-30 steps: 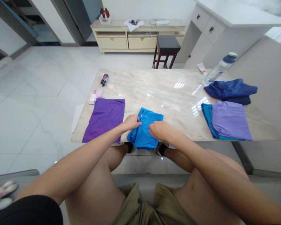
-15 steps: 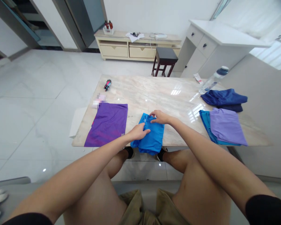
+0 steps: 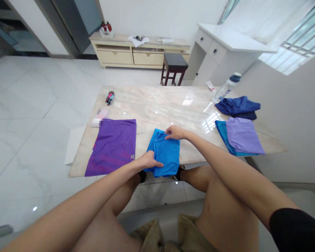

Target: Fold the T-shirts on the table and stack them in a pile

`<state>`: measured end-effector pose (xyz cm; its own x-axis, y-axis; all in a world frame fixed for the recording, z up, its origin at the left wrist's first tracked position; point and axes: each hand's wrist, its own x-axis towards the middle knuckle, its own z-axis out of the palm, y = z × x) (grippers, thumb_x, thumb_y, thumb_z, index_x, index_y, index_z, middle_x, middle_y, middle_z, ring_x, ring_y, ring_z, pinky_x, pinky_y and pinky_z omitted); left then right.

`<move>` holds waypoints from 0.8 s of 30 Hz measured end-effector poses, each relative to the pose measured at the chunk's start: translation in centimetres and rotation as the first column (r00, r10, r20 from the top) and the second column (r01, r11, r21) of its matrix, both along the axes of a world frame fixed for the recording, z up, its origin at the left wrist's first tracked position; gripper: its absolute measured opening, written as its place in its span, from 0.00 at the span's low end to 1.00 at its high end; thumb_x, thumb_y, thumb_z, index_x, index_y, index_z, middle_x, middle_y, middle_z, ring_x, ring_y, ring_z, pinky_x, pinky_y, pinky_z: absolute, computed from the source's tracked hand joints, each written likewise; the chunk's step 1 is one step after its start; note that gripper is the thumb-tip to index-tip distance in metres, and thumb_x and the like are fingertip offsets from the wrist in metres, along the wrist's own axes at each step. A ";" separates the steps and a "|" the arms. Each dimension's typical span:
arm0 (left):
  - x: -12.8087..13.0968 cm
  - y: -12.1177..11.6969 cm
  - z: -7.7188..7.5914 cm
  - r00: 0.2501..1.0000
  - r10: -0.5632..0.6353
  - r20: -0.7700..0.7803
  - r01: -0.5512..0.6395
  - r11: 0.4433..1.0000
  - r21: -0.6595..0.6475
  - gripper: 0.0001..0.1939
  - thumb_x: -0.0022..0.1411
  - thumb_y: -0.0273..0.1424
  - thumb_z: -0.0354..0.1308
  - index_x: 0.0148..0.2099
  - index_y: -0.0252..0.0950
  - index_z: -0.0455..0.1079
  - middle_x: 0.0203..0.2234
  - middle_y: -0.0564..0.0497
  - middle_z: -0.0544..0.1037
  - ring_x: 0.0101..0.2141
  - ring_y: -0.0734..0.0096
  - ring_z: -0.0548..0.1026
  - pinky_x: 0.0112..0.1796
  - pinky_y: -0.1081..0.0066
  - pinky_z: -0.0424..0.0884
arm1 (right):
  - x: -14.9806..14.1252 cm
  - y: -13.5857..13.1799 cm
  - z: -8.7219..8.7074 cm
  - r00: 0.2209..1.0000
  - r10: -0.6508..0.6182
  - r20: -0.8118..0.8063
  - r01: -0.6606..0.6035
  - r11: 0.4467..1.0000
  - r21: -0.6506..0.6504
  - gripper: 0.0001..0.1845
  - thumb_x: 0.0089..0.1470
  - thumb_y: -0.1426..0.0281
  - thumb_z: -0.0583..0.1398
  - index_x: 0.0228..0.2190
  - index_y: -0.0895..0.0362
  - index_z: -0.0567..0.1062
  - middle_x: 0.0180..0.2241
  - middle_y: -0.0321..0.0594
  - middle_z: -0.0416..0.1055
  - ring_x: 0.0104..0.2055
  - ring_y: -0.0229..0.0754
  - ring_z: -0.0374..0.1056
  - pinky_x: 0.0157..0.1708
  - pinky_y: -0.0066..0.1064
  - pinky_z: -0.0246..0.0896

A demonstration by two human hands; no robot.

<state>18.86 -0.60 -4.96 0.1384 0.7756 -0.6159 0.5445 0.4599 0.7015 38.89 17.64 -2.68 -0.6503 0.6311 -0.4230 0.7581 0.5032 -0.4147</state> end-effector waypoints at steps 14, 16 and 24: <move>-3.4 -0.5 3.0 0.917 0.022 0.399 0.026 0.993 -0.115 0.35 0.50 0.40 0.79 0.57 0.35 0.72 0.40 0.46 0.83 0.36 0.60 0.83 0.36 0.62 0.84 | 0.9 0.6 2.2 0.948 -0.054 -0.314 0.019 0.994 -0.112 0.12 0.64 0.67 0.66 0.46 0.60 0.84 0.45 0.46 0.85 0.44 0.46 0.79 0.45 0.30 0.69; -5.1 -0.2 2.4 0.961 0.022 0.274 0.008 0.994 -0.109 0.34 0.50 0.38 0.77 0.57 0.36 0.72 0.38 0.48 0.83 0.33 0.60 0.83 0.32 0.64 0.83 | -0.1 0.2 2.7 0.941 -0.116 -0.317 0.107 0.993 -0.045 0.18 0.64 0.72 0.66 0.55 0.61 0.80 0.48 0.48 0.84 0.46 0.45 0.79 0.47 0.31 0.69; -6.5 0.5 0.6 0.964 -0.107 -0.242 0.147 0.977 0.153 0.21 0.60 0.36 0.66 0.54 0.37 0.74 0.52 0.38 0.84 0.52 0.47 0.83 0.48 0.61 0.79 | -2.4 -4.5 7.0 0.998 0.036 0.053 -0.048 0.965 0.259 0.13 0.67 0.70 0.63 0.50 0.60 0.82 0.49 0.54 0.83 0.51 0.52 0.79 0.49 0.35 0.70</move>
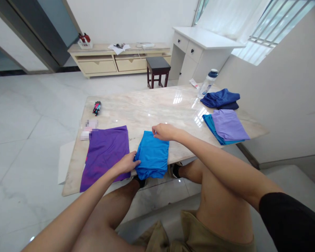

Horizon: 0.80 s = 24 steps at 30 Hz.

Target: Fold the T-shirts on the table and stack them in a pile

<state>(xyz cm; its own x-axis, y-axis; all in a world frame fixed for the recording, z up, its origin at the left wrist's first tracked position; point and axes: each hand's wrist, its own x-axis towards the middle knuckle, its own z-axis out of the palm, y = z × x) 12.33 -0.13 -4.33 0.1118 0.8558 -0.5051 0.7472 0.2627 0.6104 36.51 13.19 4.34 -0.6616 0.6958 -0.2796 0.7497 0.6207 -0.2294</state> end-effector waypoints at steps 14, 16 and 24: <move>3.2 2.4 0.5 0.947 -0.029 -0.319 0.090 0.980 0.177 0.19 0.74 0.39 0.59 0.60 0.33 0.68 0.53 0.34 0.80 0.53 0.46 0.80 0.52 0.60 0.73 | 4.0 -15.9 -6.7 0.975 0.199 0.095 -0.192 0.979 -0.075 0.11 0.66 0.76 0.62 0.38 0.59 0.87 0.37 0.55 0.84 0.38 0.56 0.82 0.40 0.42 0.75; 4.0 2.6 0.6 0.929 -0.013 -0.370 0.108 0.966 0.237 0.23 0.73 0.37 0.59 0.64 0.30 0.66 0.57 0.31 0.77 0.56 0.44 0.77 0.55 0.57 0.72 | 4.6 -15.9 -7.5 0.968 0.243 0.054 -0.241 0.969 -0.044 0.14 0.64 0.80 0.60 0.39 0.59 0.86 0.37 0.54 0.84 0.37 0.53 0.81 0.38 0.40 0.74; 8.5 2.9 -0.7 0.885 -0.250 -0.392 0.402 0.836 0.375 0.30 0.79 0.34 0.44 0.78 0.34 0.56 0.78 0.36 0.56 0.78 0.49 0.50 0.75 0.46 0.44 | 6.1 -15.4 -6.1 0.872 0.465 -0.155 -0.467 0.884 0.026 0.17 0.75 0.66 0.54 0.41 0.56 0.83 0.38 0.48 0.82 0.39 0.50 0.78 0.42 0.40 0.72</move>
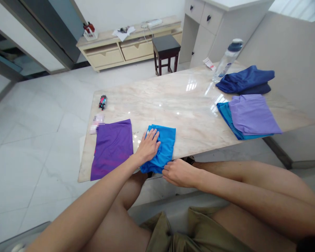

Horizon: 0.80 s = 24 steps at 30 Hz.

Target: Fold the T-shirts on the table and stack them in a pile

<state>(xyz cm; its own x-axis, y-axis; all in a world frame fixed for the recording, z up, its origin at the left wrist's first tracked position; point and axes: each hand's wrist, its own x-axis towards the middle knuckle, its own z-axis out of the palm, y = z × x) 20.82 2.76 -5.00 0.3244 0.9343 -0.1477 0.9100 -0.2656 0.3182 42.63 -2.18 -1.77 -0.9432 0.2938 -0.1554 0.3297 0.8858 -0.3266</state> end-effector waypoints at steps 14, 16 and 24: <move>-2.8 2.2 4.9 0.928 0.324 -0.185 -0.350 0.927 -0.133 0.25 0.79 0.45 0.43 0.56 0.36 0.75 0.49 0.36 0.84 0.51 0.49 0.82 0.51 0.60 0.73 | -1.0 -3.0 -3.7 0.925 0.228 -0.303 -0.248 0.968 -0.027 0.26 0.68 0.70 0.62 0.64 0.61 0.75 0.71 0.55 0.67 0.72 0.49 0.64 0.71 0.41 0.58; -2.4 1.5 5.6 0.911 0.337 -0.237 -0.391 0.889 -0.238 0.33 0.74 0.60 0.45 0.46 0.39 0.78 0.44 0.38 0.86 0.47 0.46 0.83 0.48 0.60 0.74 | -1.1 -2.5 -2.9 0.926 0.222 -0.306 -0.233 0.973 0.002 0.22 0.67 0.72 0.62 0.60 0.61 0.77 0.69 0.56 0.69 0.69 0.51 0.67 0.66 0.43 0.62; -3.5 0.0 4.2 0.977 0.196 -0.082 -0.213 0.899 -0.383 0.14 0.63 0.44 0.62 0.34 0.40 0.75 0.32 0.46 0.83 0.38 0.54 0.81 0.40 0.65 0.72 | -1.3 1.3 -0.6 0.988 0.035 -0.153 -0.010 0.987 0.159 0.11 0.68 0.71 0.60 0.49 0.60 0.78 0.57 0.56 0.74 0.57 0.56 0.67 0.53 0.45 0.65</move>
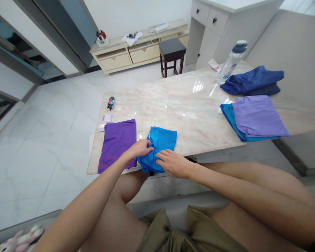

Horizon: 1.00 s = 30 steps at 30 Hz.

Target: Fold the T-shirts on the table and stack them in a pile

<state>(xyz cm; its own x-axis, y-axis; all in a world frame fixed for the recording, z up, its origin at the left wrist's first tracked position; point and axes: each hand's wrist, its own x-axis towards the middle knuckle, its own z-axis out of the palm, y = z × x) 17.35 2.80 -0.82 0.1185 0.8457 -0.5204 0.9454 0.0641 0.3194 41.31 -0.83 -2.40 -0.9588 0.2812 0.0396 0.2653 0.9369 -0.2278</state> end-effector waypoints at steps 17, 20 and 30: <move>-2.0 -1.2 3.3 0.941 -0.065 -0.332 -0.010 0.975 -0.220 0.32 0.54 0.64 0.67 0.35 0.37 0.81 0.32 0.35 0.86 0.48 0.36 0.84 0.53 0.54 0.74 | -1.4 10.5 -1.3 0.673 -0.717 0.181 0.740 0.649 -0.177 0.21 0.71 0.63 0.62 0.60 0.60 0.70 0.58 0.56 0.76 0.60 0.56 0.72 0.54 0.39 0.67; -1.9 -1.0 2.2 0.951 -0.116 -0.288 0.014 0.942 -0.334 0.22 0.60 0.53 0.68 0.31 0.39 0.79 0.27 0.41 0.86 0.44 0.46 0.86 0.52 0.59 0.75 | -1.8 10.6 -1.7 0.655 -0.729 0.198 0.754 0.614 -0.232 0.22 0.70 0.66 0.64 0.61 0.58 0.69 0.57 0.54 0.78 0.58 0.55 0.74 0.52 0.37 0.68; -1.9 0.8 0.3 0.984 0.116 -0.138 -0.122 0.992 -0.036 0.13 0.72 0.37 0.57 0.45 0.38 0.82 0.38 0.38 0.88 0.48 0.46 0.85 0.48 0.61 0.75 | 0.3 12.0 0.2 0.542 -0.773 0.330 0.837 0.533 -0.126 0.24 0.69 0.63 0.65 0.62 0.57 0.73 0.56 0.55 0.80 0.59 0.57 0.76 0.51 0.37 0.68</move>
<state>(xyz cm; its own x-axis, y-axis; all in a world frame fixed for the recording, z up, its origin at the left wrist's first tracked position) 15.43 3.58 -0.47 -0.0557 0.8252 -0.5620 0.9646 0.1898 0.1830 41.64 11.13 -2.20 -0.2872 0.9048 -0.3145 0.9457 0.2156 -0.2433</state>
